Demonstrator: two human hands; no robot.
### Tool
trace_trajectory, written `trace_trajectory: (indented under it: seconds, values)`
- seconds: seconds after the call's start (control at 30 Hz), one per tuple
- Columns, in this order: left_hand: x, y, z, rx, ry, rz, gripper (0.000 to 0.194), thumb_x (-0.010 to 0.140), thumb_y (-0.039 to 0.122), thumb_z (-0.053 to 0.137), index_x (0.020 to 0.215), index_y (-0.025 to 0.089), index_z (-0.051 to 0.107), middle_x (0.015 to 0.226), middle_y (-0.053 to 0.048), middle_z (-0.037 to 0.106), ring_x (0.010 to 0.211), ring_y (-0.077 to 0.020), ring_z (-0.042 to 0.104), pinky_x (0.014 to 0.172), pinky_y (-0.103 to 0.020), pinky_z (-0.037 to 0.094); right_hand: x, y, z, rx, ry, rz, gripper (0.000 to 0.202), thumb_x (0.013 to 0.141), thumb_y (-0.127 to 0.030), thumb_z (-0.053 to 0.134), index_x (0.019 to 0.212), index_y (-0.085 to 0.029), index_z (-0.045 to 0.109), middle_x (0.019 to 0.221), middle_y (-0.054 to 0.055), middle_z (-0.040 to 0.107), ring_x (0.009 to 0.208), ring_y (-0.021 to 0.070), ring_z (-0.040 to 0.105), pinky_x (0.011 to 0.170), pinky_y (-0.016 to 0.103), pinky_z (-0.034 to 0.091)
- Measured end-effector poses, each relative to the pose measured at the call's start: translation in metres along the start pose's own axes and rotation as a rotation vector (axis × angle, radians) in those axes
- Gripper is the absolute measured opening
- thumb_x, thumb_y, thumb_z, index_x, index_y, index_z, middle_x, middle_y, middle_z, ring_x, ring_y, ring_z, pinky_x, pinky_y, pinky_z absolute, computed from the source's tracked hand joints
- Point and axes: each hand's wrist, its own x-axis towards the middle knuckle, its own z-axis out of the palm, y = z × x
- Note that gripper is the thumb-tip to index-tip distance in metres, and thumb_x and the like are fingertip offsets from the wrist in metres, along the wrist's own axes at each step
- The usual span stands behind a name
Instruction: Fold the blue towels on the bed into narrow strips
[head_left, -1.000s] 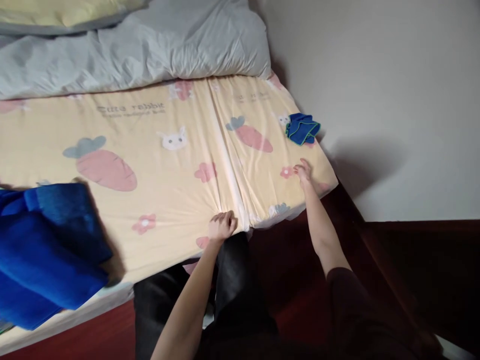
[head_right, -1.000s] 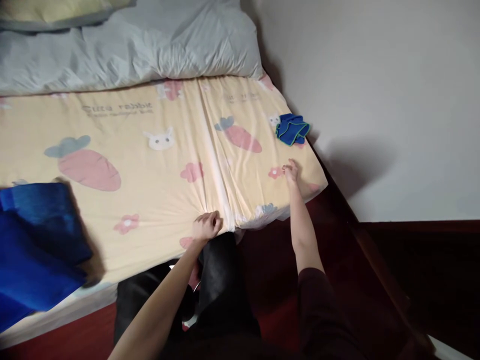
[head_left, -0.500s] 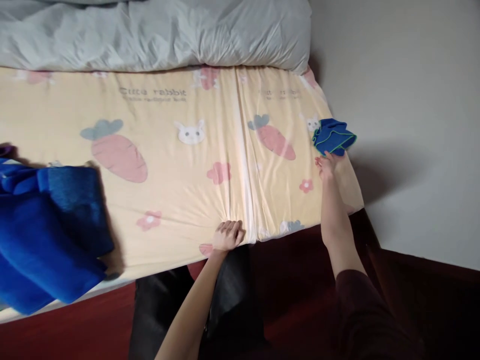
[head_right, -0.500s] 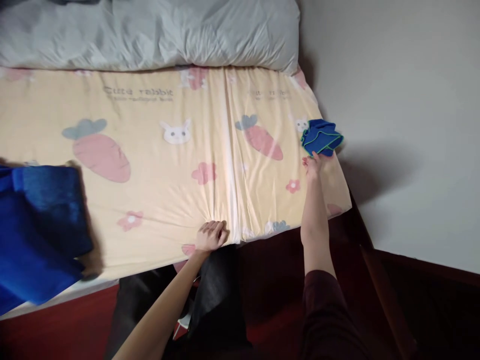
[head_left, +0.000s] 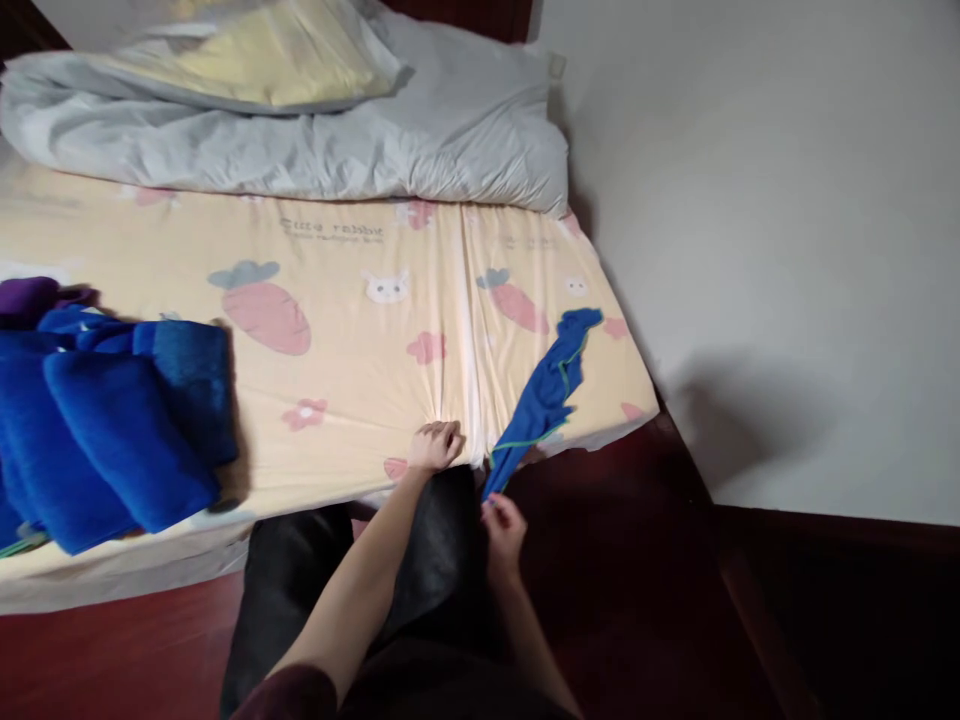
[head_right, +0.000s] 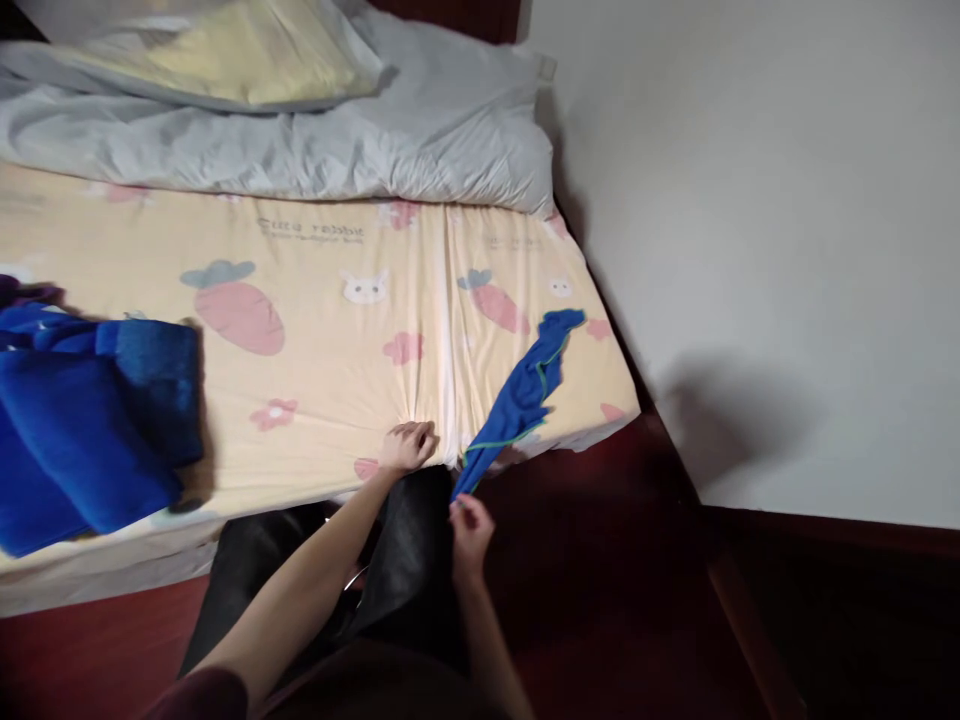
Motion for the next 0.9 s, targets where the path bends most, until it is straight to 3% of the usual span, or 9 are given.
trace_trajectory:
  seconds: [0.07, 0.13, 0.23, 0.37, 0.43, 0.57, 0.7, 0.8, 0.9]
  values:
    - [0.000, 0.005, -0.005, -0.028, 0.021, -0.019, 0.019, 0.094, 0.033, 0.052, 0.090, 0.022, 0.068, 0.088, -0.012, 0.074, 0.091, -0.0279, 0.069, 0.087, -0.039, 0.050, -0.055, 0.024, 0.004, -0.039, -0.066, 0.023, 0.028, 0.077, -0.047, 0.078, 0.100, -0.033, 0.083, 0.064, 0.001, 0.067, 0.054, 0.0246, 0.064, 0.050, 0.039, 0.056]
    - [-0.011, 0.013, -0.007, -0.063, 0.056, -0.081, 0.020, 0.094, 0.032, 0.051, 0.089, 0.022, 0.067, 0.090, -0.013, 0.074, 0.096, -0.0287, 0.069, 0.092, -0.042, 0.051, -0.083, 0.029, 0.005, -0.096, -0.130, -0.025, 0.027, 0.083, -0.048, 0.073, 0.104, -0.034, 0.082, 0.070, 0.003, 0.070, 0.060, 0.0267, 0.068, 0.056, 0.043, 0.059]
    - [-0.059, 0.029, -0.006, -0.209, 0.070, -0.184, 0.022, 0.097, 0.032, 0.047, 0.095, 0.020, 0.066, 0.097, -0.012, 0.073, 0.101, -0.0275, 0.068, 0.096, -0.044, 0.053, -0.085, 0.003, -0.001, -0.182, -0.217, -0.146, 0.025, 0.088, -0.048, 0.067, 0.101, -0.032, 0.081, 0.089, 0.007, 0.076, 0.077, 0.0294, 0.073, 0.072, 0.047, 0.064]
    - [-0.146, 0.045, -0.007, -0.538, -0.061, -0.114, 0.025, 0.096, 0.034, 0.056, 0.113, 0.019, 0.066, 0.111, -0.011, 0.073, 0.105, -0.0235, 0.068, 0.099, -0.042, 0.055, -0.071, -0.036, -0.013, -0.238, -0.285, -0.283, 0.018, 0.090, -0.039, 0.067, 0.097, -0.030, 0.080, 0.102, 0.008, 0.077, 0.100, 0.0301, 0.073, 0.096, 0.048, 0.060]
    - [-0.168, 0.047, -0.013, -0.649, -0.059, -0.128, 0.027, 0.096, 0.035, 0.058, 0.117, 0.019, 0.066, 0.117, -0.011, 0.072, 0.110, -0.0232, 0.068, 0.103, -0.042, 0.054, -0.074, -0.044, -0.014, -0.268, -0.335, -0.350, 0.014, 0.090, -0.035, 0.068, 0.094, -0.030, 0.080, 0.106, 0.008, 0.077, 0.109, 0.0303, 0.071, 0.105, 0.049, 0.056]
    - [-0.149, 0.051, -0.028, -0.745, -0.016, -0.183, 0.035, 0.098, 0.036, 0.061, 0.127, 0.018, 0.064, 0.128, -0.014, 0.068, 0.114, -0.0242, 0.068, 0.100, -0.042, 0.057, -0.101, -0.038, -0.003, -0.351, -0.383, -0.435, 0.014, 0.091, -0.030, 0.068, 0.093, -0.033, 0.081, 0.102, 0.006, 0.078, 0.121, 0.0322, 0.068, 0.113, 0.053, 0.051]
    - [-0.115, 0.061, -0.036, -0.448, -0.182, 0.074, 0.047, 0.079, 0.019, 0.080, 0.125, 0.018, 0.069, 0.133, -0.015, 0.063, 0.121, -0.0299, 0.063, 0.109, -0.045, 0.053, -0.124, -0.019, 0.007, -0.436, -0.385, -0.444, 0.017, 0.092, -0.026, 0.066, 0.094, -0.033, 0.081, 0.100, 0.008, 0.076, 0.122, 0.0337, 0.067, 0.113, 0.055, 0.051]
    - [-0.105, 0.070, -0.035, -0.193, -0.232, 0.141, 0.046, 0.080, 0.005, 0.070, 0.124, 0.018, 0.071, 0.137, -0.017, 0.060, 0.126, -0.0329, 0.059, 0.107, -0.045, 0.052, -0.128, -0.009, 0.007, -0.445, -0.406, -0.452, 0.018, 0.091, -0.024, 0.066, 0.094, -0.030, 0.082, 0.099, 0.010, 0.076, 0.123, 0.0344, 0.067, 0.114, 0.055, 0.050]
    - [-0.101, 0.067, -0.037, -0.098, -0.254, 0.167, 0.037, 0.088, 0.002, 0.054, 0.116, 0.016, 0.073, 0.129, -0.018, 0.064, 0.118, -0.0316, 0.062, 0.101, -0.042, 0.053, -0.125, -0.006, 0.003, -0.435, -0.417, -0.448, 0.019, 0.092, -0.024, 0.065, 0.096, -0.030, 0.082, 0.102, 0.009, 0.078, 0.126, 0.0336, 0.067, 0.114, 0.055, 0.050]
